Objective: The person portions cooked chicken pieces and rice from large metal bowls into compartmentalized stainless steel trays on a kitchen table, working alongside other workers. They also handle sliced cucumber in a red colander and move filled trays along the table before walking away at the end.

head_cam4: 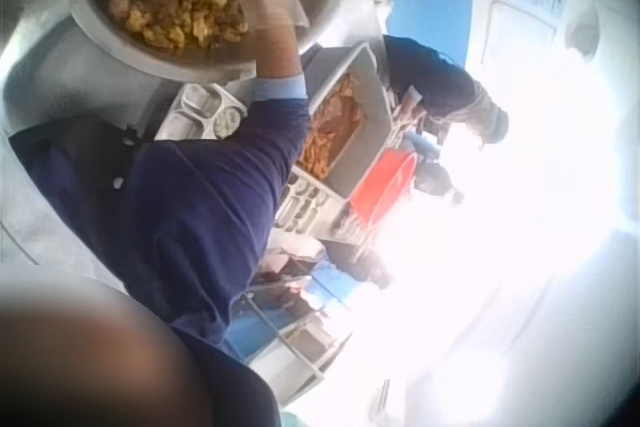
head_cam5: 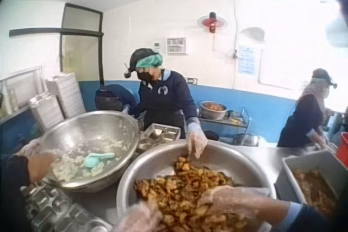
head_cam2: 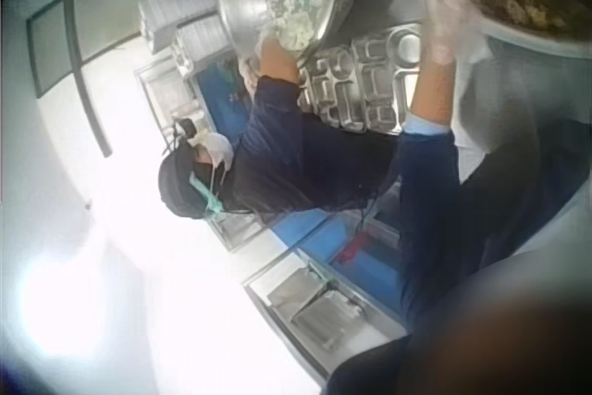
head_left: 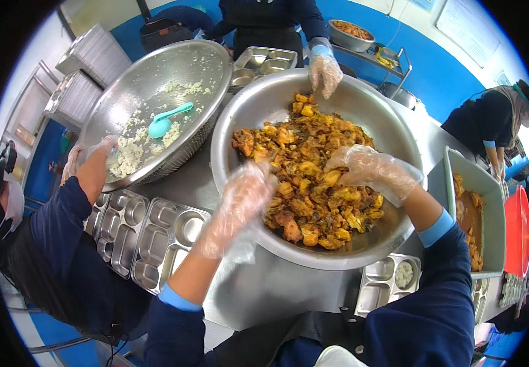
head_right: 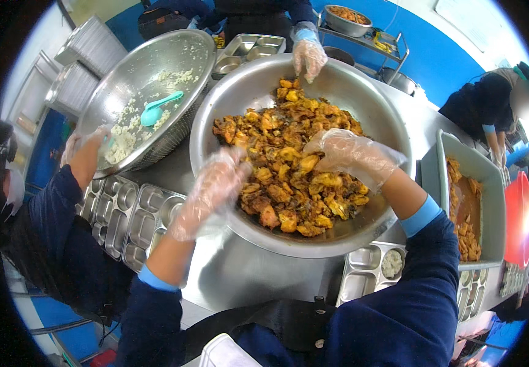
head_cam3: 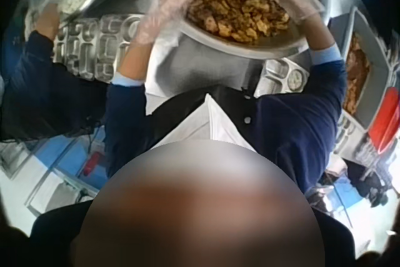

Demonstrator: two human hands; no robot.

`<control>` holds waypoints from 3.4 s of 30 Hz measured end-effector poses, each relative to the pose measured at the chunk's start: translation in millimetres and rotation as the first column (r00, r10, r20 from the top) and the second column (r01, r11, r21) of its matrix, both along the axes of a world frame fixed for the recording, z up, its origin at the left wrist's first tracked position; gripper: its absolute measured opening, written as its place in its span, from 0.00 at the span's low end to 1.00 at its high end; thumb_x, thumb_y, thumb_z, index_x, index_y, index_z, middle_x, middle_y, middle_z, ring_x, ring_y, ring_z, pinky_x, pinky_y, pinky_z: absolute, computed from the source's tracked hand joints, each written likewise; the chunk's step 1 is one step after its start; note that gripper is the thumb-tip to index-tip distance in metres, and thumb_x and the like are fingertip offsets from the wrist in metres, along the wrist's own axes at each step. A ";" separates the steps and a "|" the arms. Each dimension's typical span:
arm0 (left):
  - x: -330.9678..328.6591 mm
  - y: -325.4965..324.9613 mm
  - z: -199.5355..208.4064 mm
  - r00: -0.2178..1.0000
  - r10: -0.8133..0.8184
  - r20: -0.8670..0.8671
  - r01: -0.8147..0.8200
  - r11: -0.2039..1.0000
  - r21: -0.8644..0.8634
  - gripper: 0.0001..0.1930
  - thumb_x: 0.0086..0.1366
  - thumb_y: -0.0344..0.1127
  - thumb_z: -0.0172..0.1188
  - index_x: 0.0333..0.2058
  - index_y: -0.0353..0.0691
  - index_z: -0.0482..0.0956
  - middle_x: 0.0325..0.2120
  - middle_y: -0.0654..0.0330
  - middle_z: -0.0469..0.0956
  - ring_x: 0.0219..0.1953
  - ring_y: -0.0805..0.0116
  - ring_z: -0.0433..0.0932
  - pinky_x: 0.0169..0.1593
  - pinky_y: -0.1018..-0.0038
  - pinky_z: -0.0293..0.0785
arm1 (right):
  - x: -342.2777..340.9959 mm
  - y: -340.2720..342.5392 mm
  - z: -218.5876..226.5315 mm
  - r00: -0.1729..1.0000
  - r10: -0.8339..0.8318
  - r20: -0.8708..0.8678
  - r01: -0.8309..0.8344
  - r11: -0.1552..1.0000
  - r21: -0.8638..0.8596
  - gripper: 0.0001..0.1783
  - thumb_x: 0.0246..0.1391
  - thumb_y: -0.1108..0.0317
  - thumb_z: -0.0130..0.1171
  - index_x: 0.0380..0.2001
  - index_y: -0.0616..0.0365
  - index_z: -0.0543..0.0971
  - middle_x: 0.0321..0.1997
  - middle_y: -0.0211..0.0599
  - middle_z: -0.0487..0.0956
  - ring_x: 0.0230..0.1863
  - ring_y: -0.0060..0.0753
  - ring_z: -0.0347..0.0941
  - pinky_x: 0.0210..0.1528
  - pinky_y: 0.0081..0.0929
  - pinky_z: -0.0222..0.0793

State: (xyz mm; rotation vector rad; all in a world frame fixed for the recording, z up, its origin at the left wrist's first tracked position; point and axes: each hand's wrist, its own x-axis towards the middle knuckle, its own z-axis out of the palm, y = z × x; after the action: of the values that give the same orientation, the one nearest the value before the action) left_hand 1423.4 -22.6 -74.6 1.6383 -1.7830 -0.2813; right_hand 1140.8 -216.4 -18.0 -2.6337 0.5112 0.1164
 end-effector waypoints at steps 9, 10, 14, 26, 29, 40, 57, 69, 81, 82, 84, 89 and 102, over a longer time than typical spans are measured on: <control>52.3 -115.6 -47.4 0.303 0.054 0.951 -0.180 0.984 0.001 0.13 0.68 0.33 0.55 0.48 0.42 0.81 0.42 0.57 0.81 0.53 0.59 0.77 0.60 0.61 0.69 | -41.3 3.1 -51.7 0.855 -0.447 -0.263 0.459 0.888 -0.014 0.38 0.54 0.62 0.71 0.69 0.38 0.73 0.62 0.51 0.77 0.63 0.49 0.74 0.66 0.46 0.71; 53.4 -117.0 -50.8 0.270 0.061 0.961 -0.150 0.988 -0.021 0.10 0.67 0.34 0.55 0.45 0.45 0.82 0.41 0.57 0.82 0.51 0.59 0.78 0.57 0.62 0.69 | -42.6 -3.9 -57.2 0.898 -0.354 -0.260 0.358 0.933 -0.034 0.40 0.53 0.61 0.71 0.70 0.38 0.71 0.62 0.51 0.77 0.64 0.49 0.74 0.67 0.47 0.70; 57.9 -125.2 -54.1 0.337 0.074 0.938 -0.092 0.995 -0.045 0.08 0.65 0.35 0.58 0.38 0.49 0.86 0.38 0.60 0.84 0.49 0.59 0.78 0.55 0.62 0.69 | -53.7 -27.4 -86.1 0.866 -0.433 -0.251 0.474 0.870 0.135 0.44 0.50 0.61 0.72 0.72 0.41 0.68 0.58 0.54 0.79 0.59 0.52 0.76 0.63 0.49 0.70; 33.2 -89.4 11.3 0.835 0.178 0.521 -0.273 0.956 0.110 0.10 0.64 0.32 0.60 0.41 0.38 0.85 0.39 0.49 0.85 0.49 0.50 0.82 0.56 0.59 0.75 | -49.8 -15.1 -60.2 0.802 -0.597 0.013 0.306 0.430 0.849 0.25 0.53 0.67 0.68 0.56 0.58 0.80 0.46 0.32 0.83 0.50 0.29 0.75 0.60 0.27 0.65; 20.8 -80.0 25.8 0.941 0.139 0.310 -0.118 0.989 -0.084 0.14 0.67 0.36 0.60 0.46 0.36 0.84 0.42 0.48 0.86 0.49 0.49 0.83 0.54 0.56 0.77 | -48.7 -4.8 -41.6 0.784 -0.604 0.141 0.212 0.475 0.854 0.22 0.63 0.58 0.63 0.56 0.56 0.80 0.47 0.33 0.83 0.52 0.31 0.76 0.63 0.31 0.66; -69.5 -40.4 1.8 0.610 0.004 -0.792 0.270 0.939 0.213 0.18 0.71 0.43 0.61 0.56 0.41 0.81 0.47 0.62 0.83 0.45 0.70 0.82 0.53 0.68 0.79 | -54.1 -10.1 -41.7 0.791 -0.606 0.089 0.223 0.419 0.880 0.25 0.73 0.51 0.52 0.61 0.56 0.77 0.53 0.44 0.82 0.52 0.36 0.79 0.54 0.35 0.78; -70.2 -57.9 10.1 0.203 0.318 -0.926 0.347 0.861 0.372 0.31 0.74 0.69 0.49 0.63 0.54 0.73 0.53 0.67 0.80 0.49 0.70 0.80 0.51 0.62 0.71 | -57.6 -10.5 -57.1 0.802 -0.597 -0.033 0.289 0.340 0.895 0.25 0.61 0.58 0.67 0.57 0.58 0.77 0.49 0.37 0.82 0.52 0.32 0.78 0.55 0.36 0.76; -68.9 -51.3 6.3 0.261 0.273 -0.926 0.272 0.899 0.342 0.33 0.74 0.68 0.50 0.67 0.54 0.70 0.58 0.67 0.78 0.51 0.71 0.78 0.55 0.60 0.64 | -42.8 34.0 -19.3 0.744 -0.647 -0.168 0.619 0.572 0.537 0.33 0.62 0.69 0.62 0.69 0.65 0.67 0.47 0.44 0.76 0.43 0.34 0.78 0.51 0.45 0.84; -61.2 -55.2 -14.4 0.564 0.087 -0.821 0.206 0.948 0.242 0.21 0.74 0.52 0.60 0.58 0.47 0.77 0.51 0.64 0.80 0.48 0.71 0.76 0.53 0.65 0.66 | -201.1 196.0 48.0 0.582 -0.751 0.312 0.290 0.550 0.783 0.29 0.65 0.72 0.57 0.66 0.74 0.67 0.63 0.56 0.75 0.56 0.54 0.80 0.58 0.48 0.82; -59.9 -56.7 -18.7 0.401 0.071 -0.913 0.294 0.934 0.202 0.17 0.73 0.50 0.62 0.53 0.47 0.81 0.47 0.65 0.81 0.45 0.73 0.76 0.51 0.67 0.65 | -221.9 210.6 45.4 0.636 -0.703 0.318 0.421 0.662 0.621 0.29 0.65 0.65 0.58 0.65 0.70 0.70 0.62 0.53 0.77 0.56 0.52 0.80 0.59 0.46 0.81; -57.7 -56.4 -18.9 0.308 0.016 -0.951 0.377 0.916 0.137 0.18 0.74 0.47 0.61 0.56 0.45 0.80 0.45 0.64 0.83 0.44 0.72 0.77 0.48 0.71 0.67 | -263.2 235.7 34.8 0.720 -0.689 0.085 0.682 0.725 0.094 0.29 0.66 0.52 0.61 0.62 0.61 0.75 0.59 0.48 0.80 0.56 0.46 0.80 0.60 0.41 0.78; -88.5 -20.3 32.1 0.572 -0.156 -0.806 0.343 0.937 0.062 0.21 0.75 0.46 0.60 0.58 0.40 0.78 0.45 0.60 0.83 0.44 0.71 0.80 0.43 0.74 0.73 | -330.9 310.6 -8.3 0.116 -0.984 -0.136 0.597 -0.041 0.801 0.23 0.72 0.60 0.56 0.64 0.60 0.76 0.52 0.39 0.83 0.51 0.31 0.82 0.55 0.31 0.83; -201.5 97.1 41.7 0.134 0.093 -0.987 0.794 0.585 0.163 0.44 0.75 0.73 0.38 0.62 0.34 0.73 0.48 0.51 0.82 0.45 0.61 0.81 0.46 0.69 0.74 | -247.9 315.6 -145.1 0.510 -0.857 -0.078 0.763 0.409 0.500 0.26 0.70 0.52 0.56 0.61 0.58 0.77 0.57 0.38 0.81 0.58 0.35 0.78 0.61 0.33 0.73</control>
State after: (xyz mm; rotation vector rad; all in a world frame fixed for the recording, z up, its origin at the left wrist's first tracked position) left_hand 1221.9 74.4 -32.9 0.7485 -0.9504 -2.0345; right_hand 893.0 99.1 -163.1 -1.6127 1.4440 -0.2971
